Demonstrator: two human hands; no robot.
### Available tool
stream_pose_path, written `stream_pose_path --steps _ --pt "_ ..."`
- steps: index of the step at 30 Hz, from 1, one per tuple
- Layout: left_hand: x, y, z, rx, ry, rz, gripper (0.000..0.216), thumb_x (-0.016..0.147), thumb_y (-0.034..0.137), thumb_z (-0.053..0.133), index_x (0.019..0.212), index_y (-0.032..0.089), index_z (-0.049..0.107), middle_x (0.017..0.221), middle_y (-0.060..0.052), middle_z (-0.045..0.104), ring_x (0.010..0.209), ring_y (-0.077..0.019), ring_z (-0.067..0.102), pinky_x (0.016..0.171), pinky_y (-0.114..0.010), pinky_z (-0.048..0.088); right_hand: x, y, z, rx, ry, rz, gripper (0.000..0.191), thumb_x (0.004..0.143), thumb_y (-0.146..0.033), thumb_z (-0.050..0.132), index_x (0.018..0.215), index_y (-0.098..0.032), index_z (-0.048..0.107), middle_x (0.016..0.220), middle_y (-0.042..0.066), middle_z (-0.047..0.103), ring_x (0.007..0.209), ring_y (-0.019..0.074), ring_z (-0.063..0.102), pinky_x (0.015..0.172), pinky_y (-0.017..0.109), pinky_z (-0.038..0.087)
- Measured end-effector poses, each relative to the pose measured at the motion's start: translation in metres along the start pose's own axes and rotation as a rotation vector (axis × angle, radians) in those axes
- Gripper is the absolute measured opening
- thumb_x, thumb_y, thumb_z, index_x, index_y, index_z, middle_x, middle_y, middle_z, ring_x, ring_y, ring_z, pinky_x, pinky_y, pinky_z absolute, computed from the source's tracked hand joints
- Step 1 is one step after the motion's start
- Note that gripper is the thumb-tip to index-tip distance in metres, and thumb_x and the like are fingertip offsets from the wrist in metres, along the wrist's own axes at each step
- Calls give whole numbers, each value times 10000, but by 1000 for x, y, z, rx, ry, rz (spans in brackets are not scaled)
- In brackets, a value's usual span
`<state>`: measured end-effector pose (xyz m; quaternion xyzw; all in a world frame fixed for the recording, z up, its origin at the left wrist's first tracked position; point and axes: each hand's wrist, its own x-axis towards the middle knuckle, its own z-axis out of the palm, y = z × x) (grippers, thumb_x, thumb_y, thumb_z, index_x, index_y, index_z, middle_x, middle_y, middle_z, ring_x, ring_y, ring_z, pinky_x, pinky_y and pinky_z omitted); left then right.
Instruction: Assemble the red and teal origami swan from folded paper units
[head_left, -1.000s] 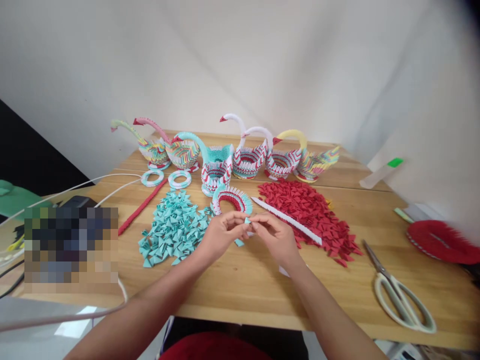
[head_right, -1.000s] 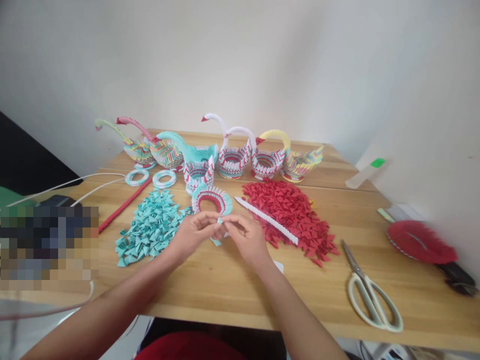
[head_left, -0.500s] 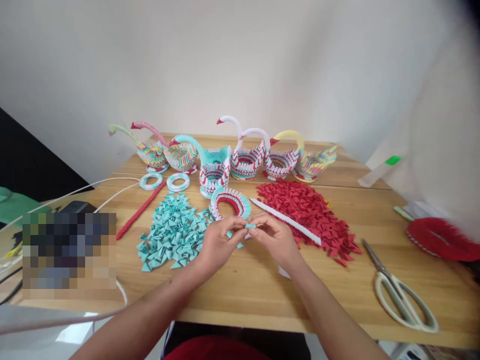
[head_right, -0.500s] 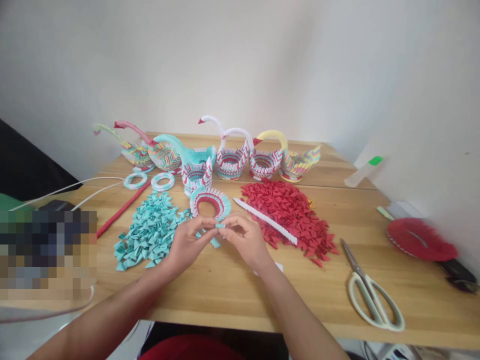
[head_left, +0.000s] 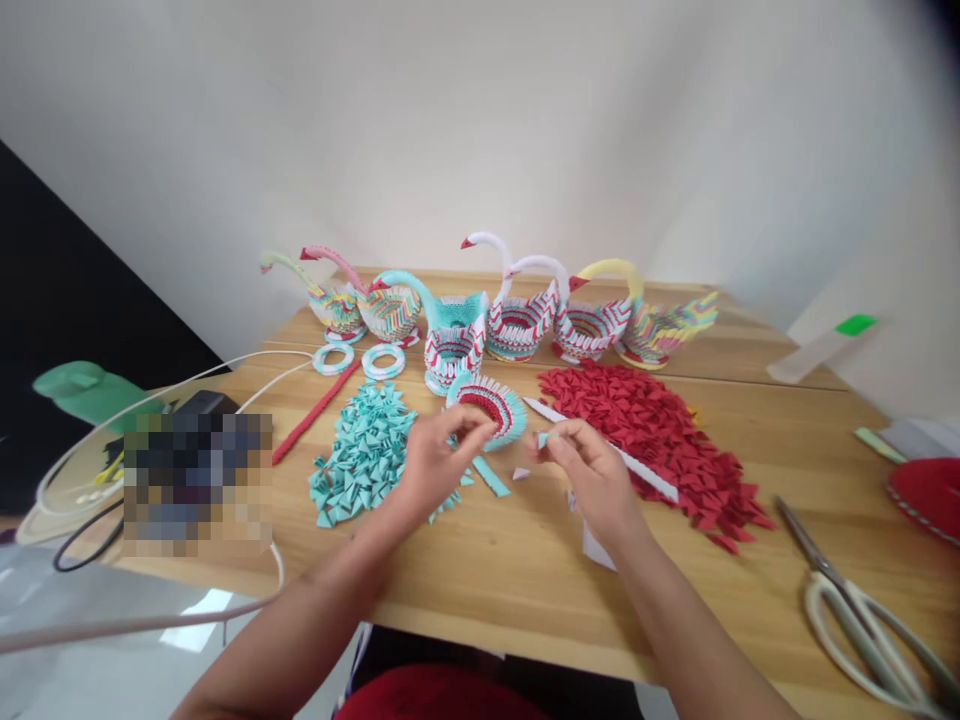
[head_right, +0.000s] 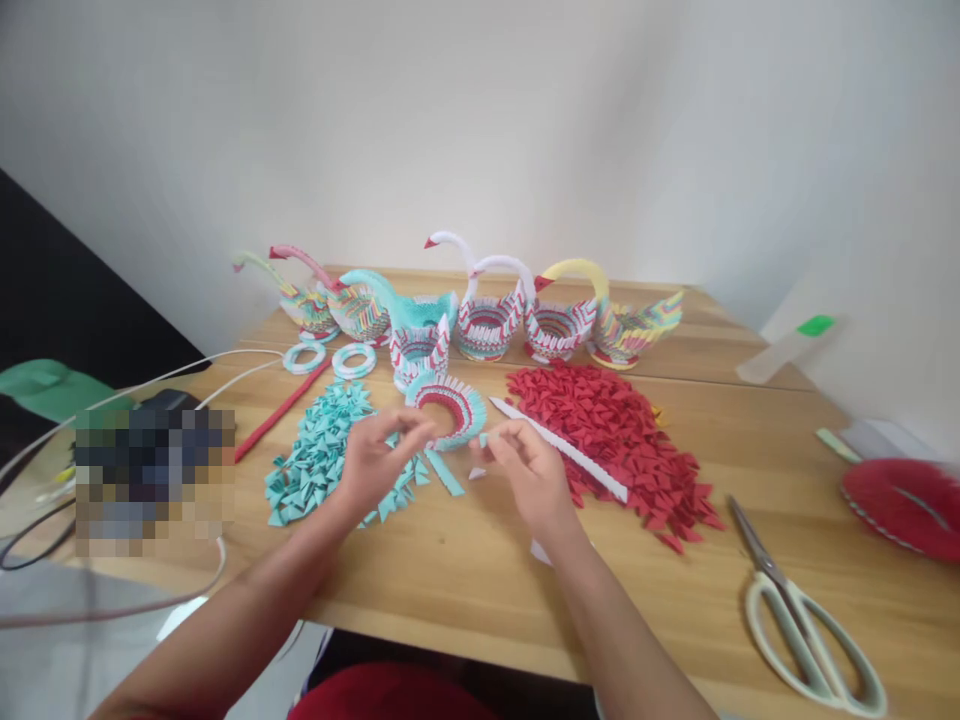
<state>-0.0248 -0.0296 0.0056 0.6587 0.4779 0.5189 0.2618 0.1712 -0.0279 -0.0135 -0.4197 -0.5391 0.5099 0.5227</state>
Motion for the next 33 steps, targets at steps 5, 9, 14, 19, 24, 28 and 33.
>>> stream_pose_path --steps 5,9,14,19,24,28,33 --pt "22 -18 -33 189 195 -66 203 897 337 559 850 178 676 721 -16 679 628 -141 580 630 -242 435 3 3 1 -60 17 17 258 803 -457 698 823 -209 630 724 12 687 654 161 635 654 305 555" --pt "34 -42 -48 465 29 -117 229 906 312 528 846 163 691 735 -27 668 657 -155 567 622 -251 381 4 10 0 -108 24 40 266 796 -455 707 840 -197 664 666 -3 652 635 154 618 663 298 534" --pt "36 -56 -43 622 -174 -139 289 948 258 431 954 179 709 900 -58 717 836 -194 631 726 -267 427 8 18 -1 -106 87 58 299 761 -477 736 808 -189 669 675 -3 646 652 148 601 692 291 515" --pt "32 -59 -31 674 -214 -135 287 938 211 437 970 197 722 990 -82 730 955 -232 648 832 -299 451 15 28 0 -143 91 72 371 726 -543 735 818 -187 679 734 31 694 697 188 635 735 339 535" --pt "30 -55 -25 703 -172 -151 376 964 198 380 1236 163 637 1147 -133 706 1058 -266 640 926 -353 452 21 36 0 -353 92 17 362 762 -552 675 862 -205 705 828 58 731 804 243 664 728 364 544" --pt "27 -53 -18 665 -167 -141 382 954 209 418 1277 173 620 1140 -127 714 1041 -277 655 920 -367 471 22 37 -2 -396 110 20 317 773 -518 661 841 -211 706 818 53 714 789 241 653 676 350 550" --pt "22 -57 -5 295 -105 -81 389 925 206 473 1285 203 620 1204 -89 695 1111 -248 632 975 -351 458 22 38 -5 -233 127 108 360 724 -547 709 824 -202 692 809 51 684 779 238 633 629 349 569"
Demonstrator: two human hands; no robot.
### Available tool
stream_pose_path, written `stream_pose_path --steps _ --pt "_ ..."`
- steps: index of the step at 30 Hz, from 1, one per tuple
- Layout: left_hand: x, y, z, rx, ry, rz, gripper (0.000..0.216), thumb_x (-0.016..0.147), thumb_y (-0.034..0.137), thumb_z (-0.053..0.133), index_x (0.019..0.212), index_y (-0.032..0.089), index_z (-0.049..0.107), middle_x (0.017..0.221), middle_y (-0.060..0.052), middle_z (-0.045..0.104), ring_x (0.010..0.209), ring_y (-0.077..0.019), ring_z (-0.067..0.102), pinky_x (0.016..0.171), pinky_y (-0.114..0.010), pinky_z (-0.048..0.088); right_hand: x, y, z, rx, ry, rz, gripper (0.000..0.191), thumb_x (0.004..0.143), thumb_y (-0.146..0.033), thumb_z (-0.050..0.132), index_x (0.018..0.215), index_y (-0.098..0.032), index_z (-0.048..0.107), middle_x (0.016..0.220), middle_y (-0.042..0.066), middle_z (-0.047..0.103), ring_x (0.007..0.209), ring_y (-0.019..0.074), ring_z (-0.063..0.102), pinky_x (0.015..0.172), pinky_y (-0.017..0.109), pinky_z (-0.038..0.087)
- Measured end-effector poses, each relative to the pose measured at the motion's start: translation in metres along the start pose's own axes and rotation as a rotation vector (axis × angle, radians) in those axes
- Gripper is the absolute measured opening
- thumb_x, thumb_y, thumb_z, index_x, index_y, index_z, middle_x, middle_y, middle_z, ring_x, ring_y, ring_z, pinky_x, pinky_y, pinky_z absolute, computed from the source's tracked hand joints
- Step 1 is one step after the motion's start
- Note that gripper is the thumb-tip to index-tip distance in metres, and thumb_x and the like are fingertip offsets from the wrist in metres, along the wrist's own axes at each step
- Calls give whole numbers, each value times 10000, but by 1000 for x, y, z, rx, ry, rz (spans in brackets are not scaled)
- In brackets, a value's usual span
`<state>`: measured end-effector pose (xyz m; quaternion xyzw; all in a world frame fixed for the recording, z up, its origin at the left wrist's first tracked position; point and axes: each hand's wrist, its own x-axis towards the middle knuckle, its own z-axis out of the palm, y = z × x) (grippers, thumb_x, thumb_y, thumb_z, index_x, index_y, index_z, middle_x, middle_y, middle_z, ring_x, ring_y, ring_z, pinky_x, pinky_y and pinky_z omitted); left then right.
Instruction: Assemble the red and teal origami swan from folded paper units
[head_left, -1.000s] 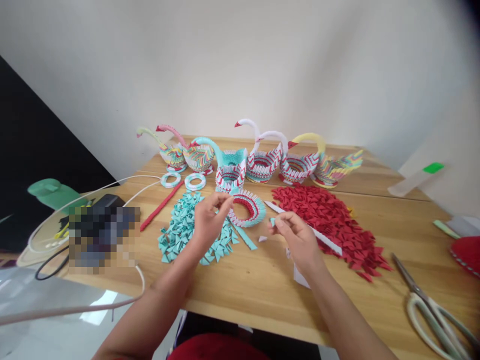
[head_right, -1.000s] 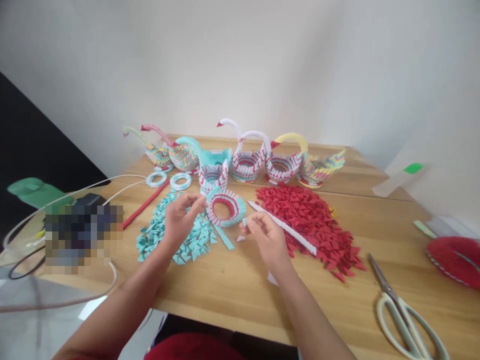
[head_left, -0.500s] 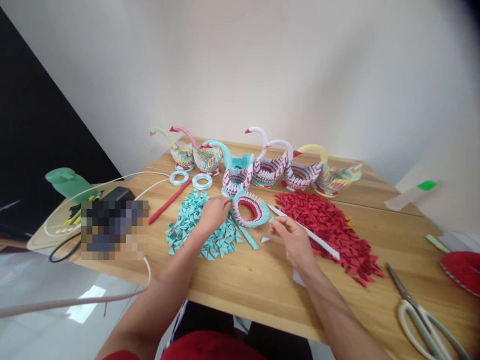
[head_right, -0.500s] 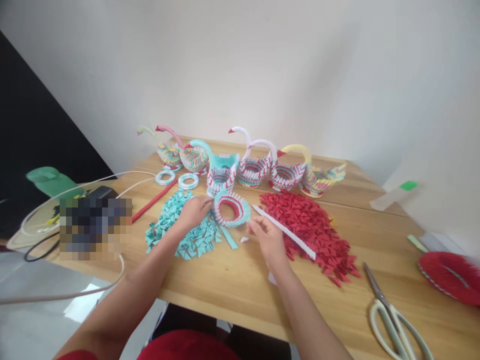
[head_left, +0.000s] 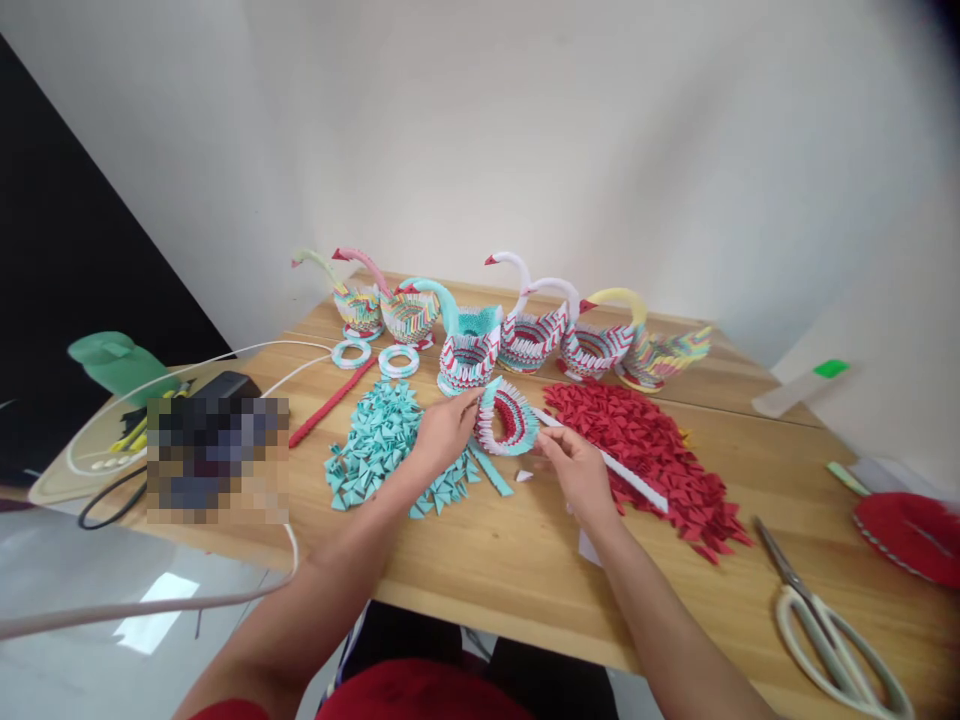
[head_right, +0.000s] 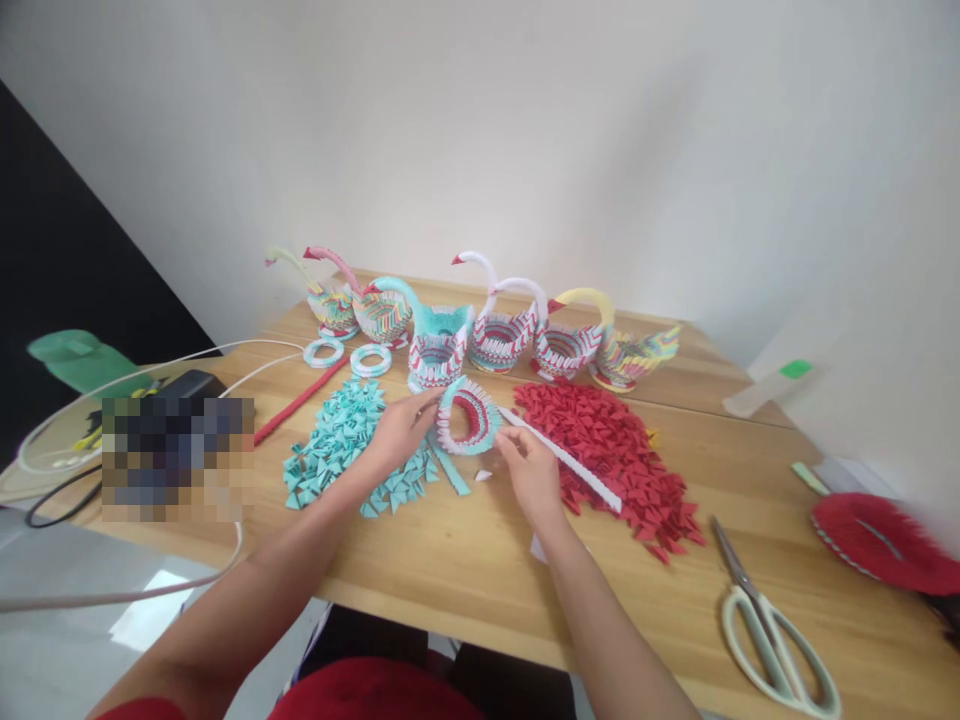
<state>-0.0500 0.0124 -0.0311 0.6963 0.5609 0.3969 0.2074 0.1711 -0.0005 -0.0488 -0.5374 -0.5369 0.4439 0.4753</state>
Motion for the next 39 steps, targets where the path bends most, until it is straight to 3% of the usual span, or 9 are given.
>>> stream_pose_path --steps 5,9,13,16,22,26,29,32,39 --pt "-3 8 8 -502 22 -12 364 893 208 513 1228 174 652 1238 -99 662 1098 -220 614 986 -344 446 -2 -5 1 152 32 14 404 669 -560 768 820 -194 692 799 41 682 765 212 619 628 319 566" --pt "-7 23 10 -936 -10 -182 336 850 302 640 1158 169 655 1073 -77 689 923 -171 627 841 -283 479 -4 -10 3 208 22 12 404 658 -551 790 806 -190 689 769 23 669 722 185 606 607 293 561" --pt "-13 35 11 -1162 -12 -292 335 760 321 765 1042 175 660 941 -26 657 839 -122 586 782 -232 453 -6 -11 4 221 -4 21 389 656 -536 801 791 -188 694 746 6 658 666 162 594 594 283 559" --pt "-14 40 10 -1221 -28 -314 387 727 323 798 1048 182 634 917 -14 633 802 -113 576 739 -228 449 -8 -13 5 237 -13 43 390 653 -537 804 791 -188 696 738 4 649 648 162 597 564 280 559" --pt "-13 42 4 -1340 -53 -394 692 691 251 827 1301 229 501 862 5 626 777 -116 598 736 -238 459 -11 -12 10 260 -55 70 400 646 -547 801 784 -190 686 729 2 656 598 163 617 530 291 565" --pt "-13 43 2 -1360 -88 -405 658 708 247 816 1303 203 538 818 11 622 758 -114 595 751 -242 466 -8 -12 3 202 -75 95 412 635 -547 798 796 -182 694 723 22 686 628 186 651 516 284 553" --pt "-13 45 1 -1339 -113 -397 625 707 259 818 1277 205 565 937 -23 669 845 -147 628 807 -271 482 -5 -17 -8 122 5 45 388 638 -520 796 796 -177 708 701 35 691 646 190 662 474 237 495" --pt "-16 45 2 -1271 -154 -334 644 702 273 823 1286 213 558 1079 -62 684 984 -207 637 877 -322 487 -4 -24 -15 182 56 -6 365 635 -493 806 805 -183 715 701 34 694 656 180 661 509 241 494" --pt "-21 44 5 -1106 -216 -209 653 733 307 807 1316 214 530 1160 -80 676 1061 -232 623 887 -322 485 -12 -24 -12 264 -108 -66 233 709 -408 789 765 -193 717 661 12 690 608 138 611 620 269 509"
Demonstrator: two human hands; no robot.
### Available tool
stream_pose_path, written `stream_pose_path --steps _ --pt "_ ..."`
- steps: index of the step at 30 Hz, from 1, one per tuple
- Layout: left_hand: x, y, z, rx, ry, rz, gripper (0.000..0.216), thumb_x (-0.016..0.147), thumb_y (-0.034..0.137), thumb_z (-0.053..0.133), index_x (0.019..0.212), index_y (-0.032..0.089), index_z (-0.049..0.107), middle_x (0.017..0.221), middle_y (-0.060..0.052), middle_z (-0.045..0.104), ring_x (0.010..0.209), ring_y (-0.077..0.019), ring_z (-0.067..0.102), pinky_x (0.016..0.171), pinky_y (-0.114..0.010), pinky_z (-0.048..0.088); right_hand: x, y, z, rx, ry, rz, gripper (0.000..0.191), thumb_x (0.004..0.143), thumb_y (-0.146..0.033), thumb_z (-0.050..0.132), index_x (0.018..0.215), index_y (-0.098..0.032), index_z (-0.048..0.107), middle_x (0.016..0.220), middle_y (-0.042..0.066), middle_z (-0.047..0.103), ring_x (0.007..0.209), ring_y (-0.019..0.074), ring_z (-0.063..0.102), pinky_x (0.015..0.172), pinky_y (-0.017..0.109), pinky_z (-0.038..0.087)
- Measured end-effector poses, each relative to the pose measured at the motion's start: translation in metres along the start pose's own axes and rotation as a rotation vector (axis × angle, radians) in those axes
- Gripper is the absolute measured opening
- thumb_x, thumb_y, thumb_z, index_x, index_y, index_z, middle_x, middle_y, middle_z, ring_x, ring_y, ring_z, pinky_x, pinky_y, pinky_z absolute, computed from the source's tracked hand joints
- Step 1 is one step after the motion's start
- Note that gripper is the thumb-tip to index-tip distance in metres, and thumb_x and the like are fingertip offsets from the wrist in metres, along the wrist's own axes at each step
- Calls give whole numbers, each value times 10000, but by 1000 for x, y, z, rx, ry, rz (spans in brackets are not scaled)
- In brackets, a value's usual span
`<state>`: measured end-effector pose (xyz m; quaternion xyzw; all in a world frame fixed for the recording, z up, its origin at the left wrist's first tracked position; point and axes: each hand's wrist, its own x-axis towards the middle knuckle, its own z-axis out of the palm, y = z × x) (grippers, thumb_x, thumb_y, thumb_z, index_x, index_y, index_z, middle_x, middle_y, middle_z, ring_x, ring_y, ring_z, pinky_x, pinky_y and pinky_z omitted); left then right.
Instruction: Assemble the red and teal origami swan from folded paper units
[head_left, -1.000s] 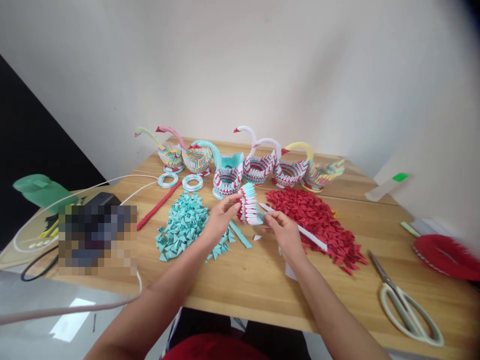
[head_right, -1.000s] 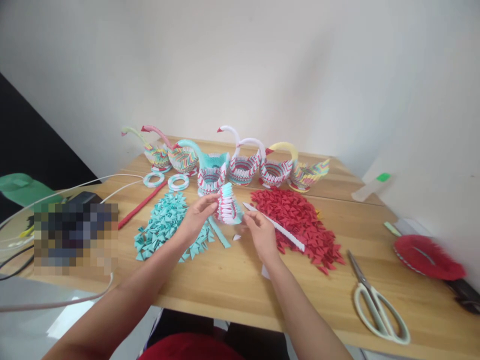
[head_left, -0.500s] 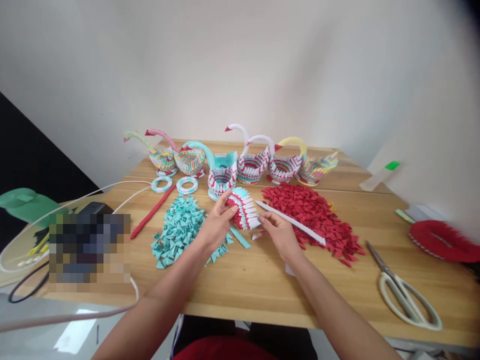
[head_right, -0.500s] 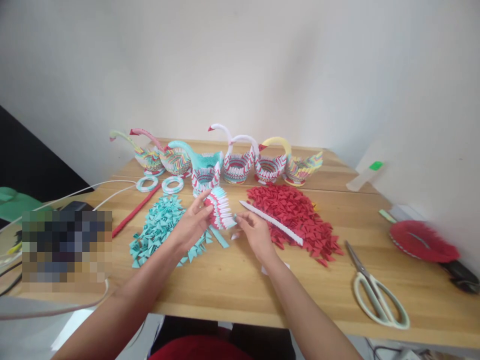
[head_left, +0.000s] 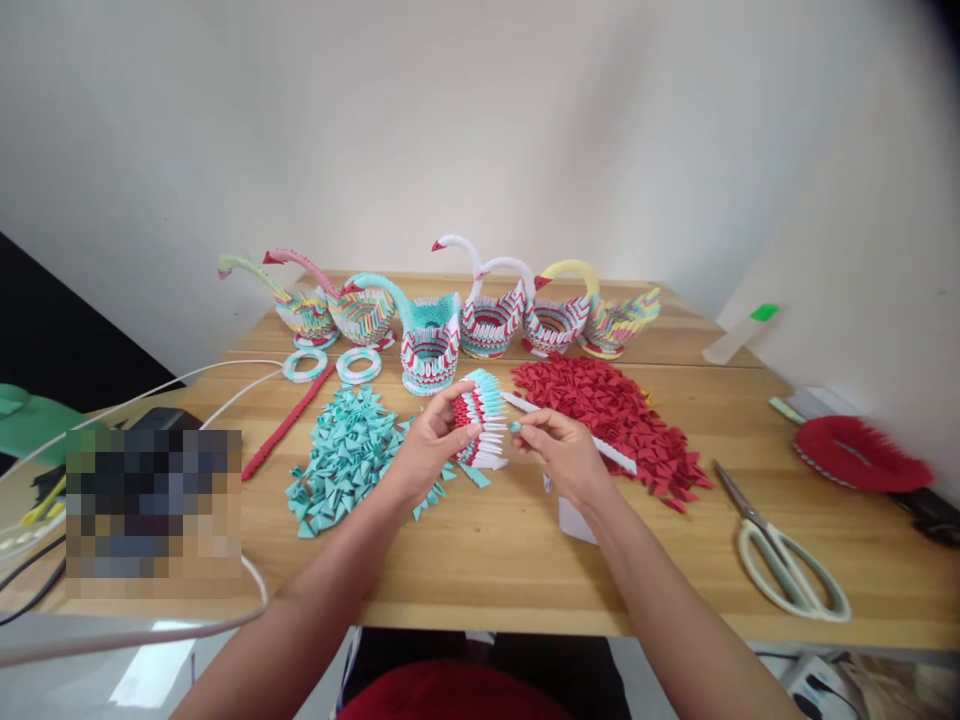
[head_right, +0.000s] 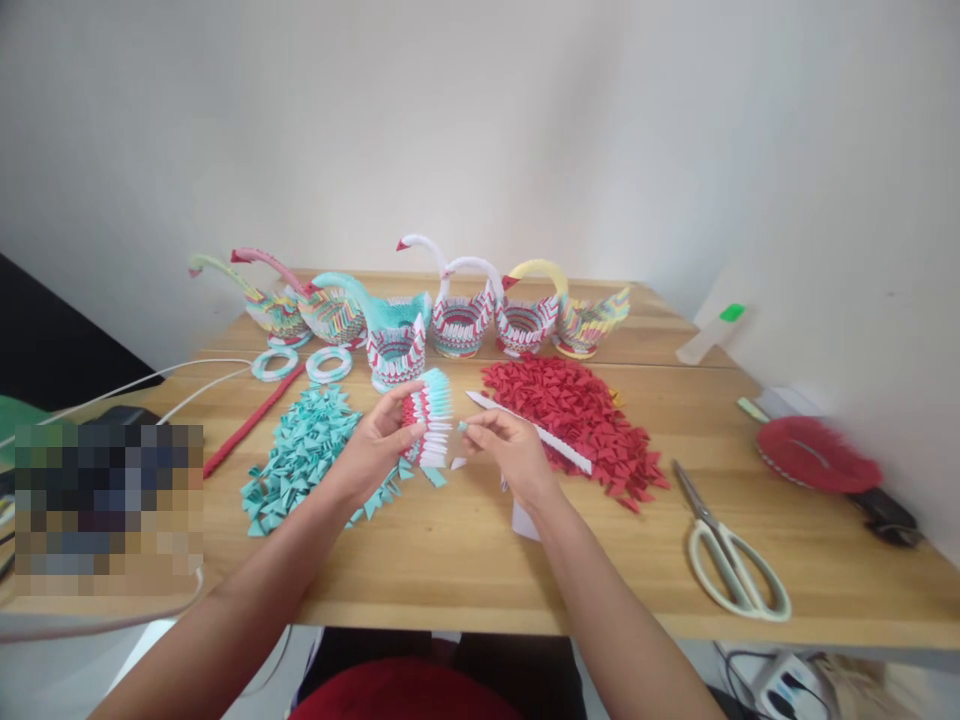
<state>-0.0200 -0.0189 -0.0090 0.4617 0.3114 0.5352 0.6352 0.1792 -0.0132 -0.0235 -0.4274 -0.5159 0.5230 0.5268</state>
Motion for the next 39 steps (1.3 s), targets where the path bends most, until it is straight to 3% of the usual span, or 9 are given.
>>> stream_pose_path --steps 14,27,34,39 --pt "-2 6 5 44 -15 13 580 742 282 792 1268 203 560 1252 -90 638 1130 -242 596 940 -336 474 -2 2 -1 -9 25 -22 236 698 -397 798 756 -197 685 646 -1 671 635 149 605 666 281 482" --pt "-3 3 5 107 -19 35 575 741 313 787 1260 197 567 1148 -81 657 1038 -221 604 891 -316 476 -4 3 3 -28 4 -53 188 716 -368 791 747 -210 693 690 1 693 661 158 633 675 286 515" --pt "-4 3 8 137 -29 36 566 727 286 787 1241 180 575 1054 -78 681 940 -204 624 828 -300 499 -5 2 6 66 -37 78 317 684 -492 791 759 -209 669 682 6 689 627 174 646 637 327 570" --pt "-5 1 9 162 -66 45 574 730 309 783 1250 178 578 1001 -74 671 874 -190 613 783 -287 490 -5 3 7 58 -51 71 323 651 -474 814 714 -205 647 614 -14 656 583 151 613 605 288 535"
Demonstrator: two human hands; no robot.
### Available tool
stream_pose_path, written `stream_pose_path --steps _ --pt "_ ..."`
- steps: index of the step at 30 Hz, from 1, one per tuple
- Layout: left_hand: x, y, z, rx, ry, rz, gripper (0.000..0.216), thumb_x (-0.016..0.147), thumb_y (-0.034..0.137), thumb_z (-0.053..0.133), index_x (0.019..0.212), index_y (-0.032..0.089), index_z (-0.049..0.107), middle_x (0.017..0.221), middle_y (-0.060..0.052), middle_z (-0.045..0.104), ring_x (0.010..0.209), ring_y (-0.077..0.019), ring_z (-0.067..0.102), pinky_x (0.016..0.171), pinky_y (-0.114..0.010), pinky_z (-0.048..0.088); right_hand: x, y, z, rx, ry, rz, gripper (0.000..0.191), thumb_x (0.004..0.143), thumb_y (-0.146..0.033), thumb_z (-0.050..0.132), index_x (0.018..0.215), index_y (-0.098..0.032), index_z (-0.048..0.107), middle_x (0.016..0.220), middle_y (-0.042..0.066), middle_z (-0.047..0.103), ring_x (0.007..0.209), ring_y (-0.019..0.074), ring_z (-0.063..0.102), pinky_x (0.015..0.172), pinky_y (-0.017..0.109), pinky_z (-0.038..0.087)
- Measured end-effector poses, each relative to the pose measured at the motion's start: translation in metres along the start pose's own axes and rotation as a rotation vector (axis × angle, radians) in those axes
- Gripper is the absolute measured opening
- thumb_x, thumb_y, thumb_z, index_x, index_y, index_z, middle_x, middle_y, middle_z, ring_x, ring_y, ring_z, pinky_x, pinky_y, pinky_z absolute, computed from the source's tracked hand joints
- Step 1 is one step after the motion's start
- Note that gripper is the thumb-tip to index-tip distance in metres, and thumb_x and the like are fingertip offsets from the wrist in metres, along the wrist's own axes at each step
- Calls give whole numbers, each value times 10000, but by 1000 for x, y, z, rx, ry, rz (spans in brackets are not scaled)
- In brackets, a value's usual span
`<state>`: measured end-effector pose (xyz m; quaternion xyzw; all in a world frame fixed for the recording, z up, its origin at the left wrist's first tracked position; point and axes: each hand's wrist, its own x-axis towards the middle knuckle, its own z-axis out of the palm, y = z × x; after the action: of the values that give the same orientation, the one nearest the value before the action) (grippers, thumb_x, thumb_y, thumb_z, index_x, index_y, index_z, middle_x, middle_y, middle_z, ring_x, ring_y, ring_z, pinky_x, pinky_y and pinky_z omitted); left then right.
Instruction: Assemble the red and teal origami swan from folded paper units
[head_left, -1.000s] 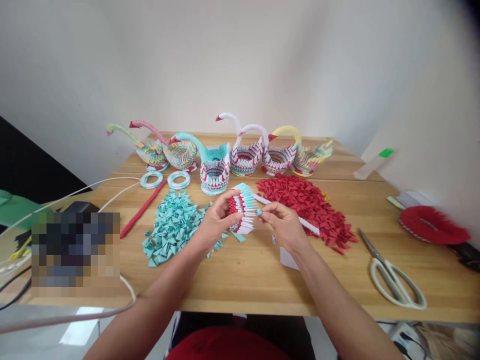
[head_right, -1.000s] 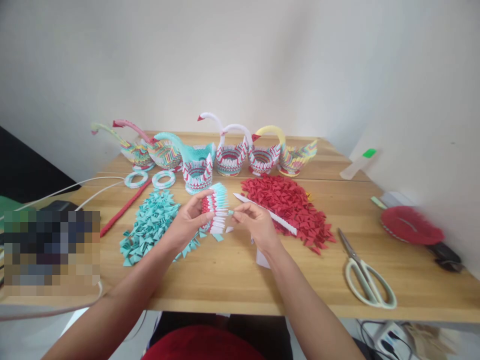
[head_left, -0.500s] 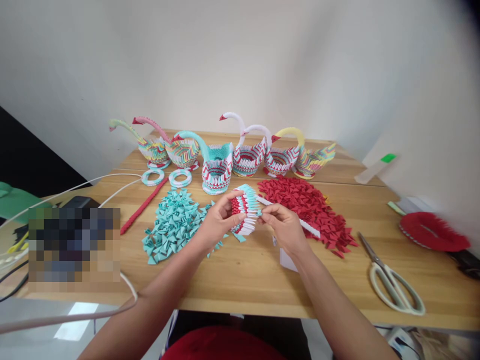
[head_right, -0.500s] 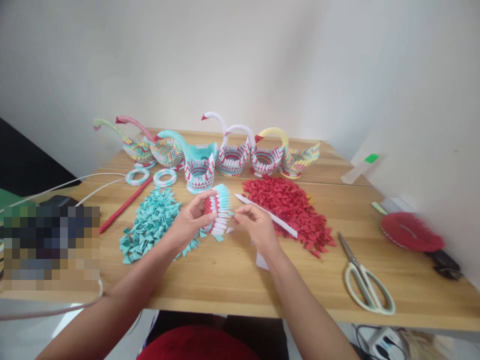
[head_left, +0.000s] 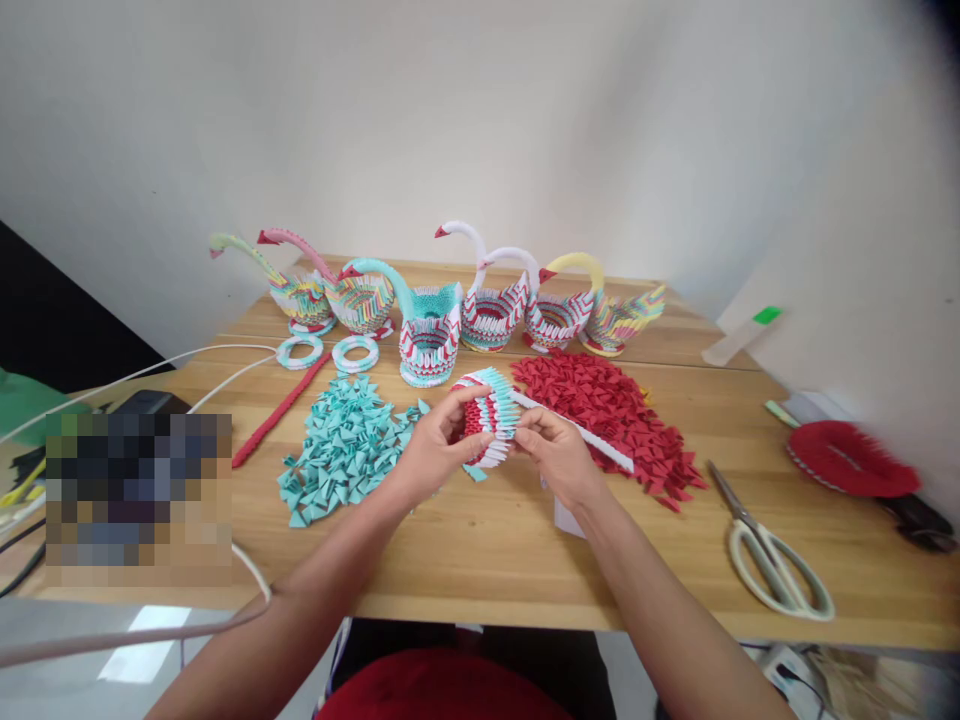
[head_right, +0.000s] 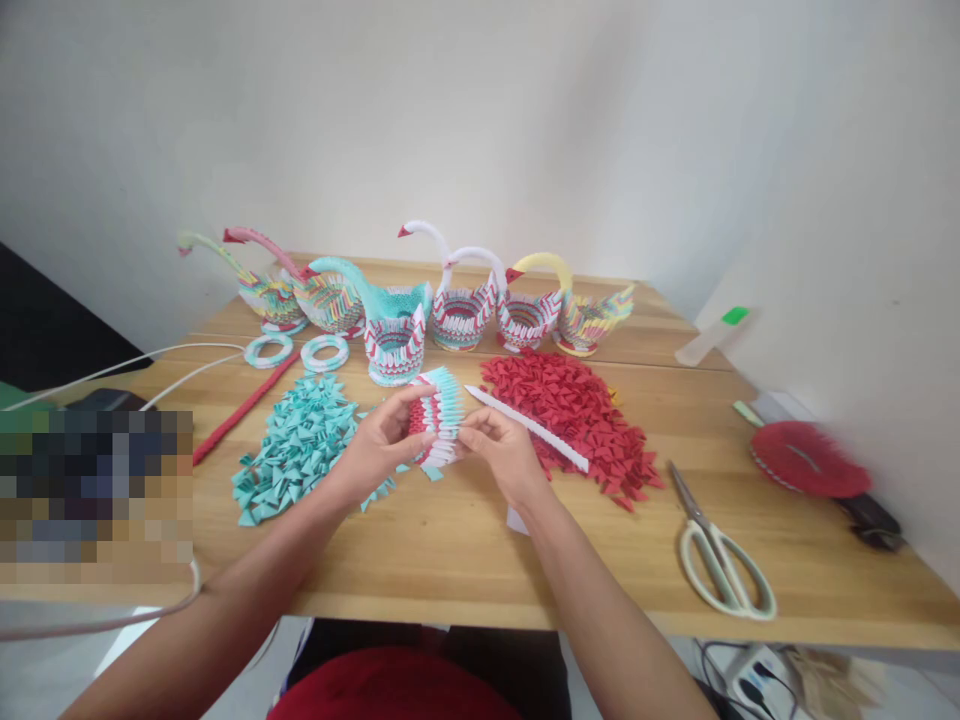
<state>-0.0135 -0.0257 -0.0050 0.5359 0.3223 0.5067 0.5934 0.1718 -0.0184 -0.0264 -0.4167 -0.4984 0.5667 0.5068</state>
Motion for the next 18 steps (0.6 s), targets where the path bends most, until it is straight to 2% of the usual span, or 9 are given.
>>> stream_pose_path --steps 10,18 --pt "-1 3 -1 3 54 6 585 722 282 790 1260 186 581 1018 -71 680 884 -199 625 781 -289 501 3 3 -3 50 66 -9 348 637 -503 824 723 -220 641 635 -13 652 598 147 592 607 270 498" --pt "-1 4 1 14 37 -33 627 714 298 792 1285 175 565 1034 -82 678 896 -207 620 778 -290 494 1 1 -2 59 32 -17 310 659 -467 824 703 -220 641 614 -22 639 590 139 580 612 259 475"
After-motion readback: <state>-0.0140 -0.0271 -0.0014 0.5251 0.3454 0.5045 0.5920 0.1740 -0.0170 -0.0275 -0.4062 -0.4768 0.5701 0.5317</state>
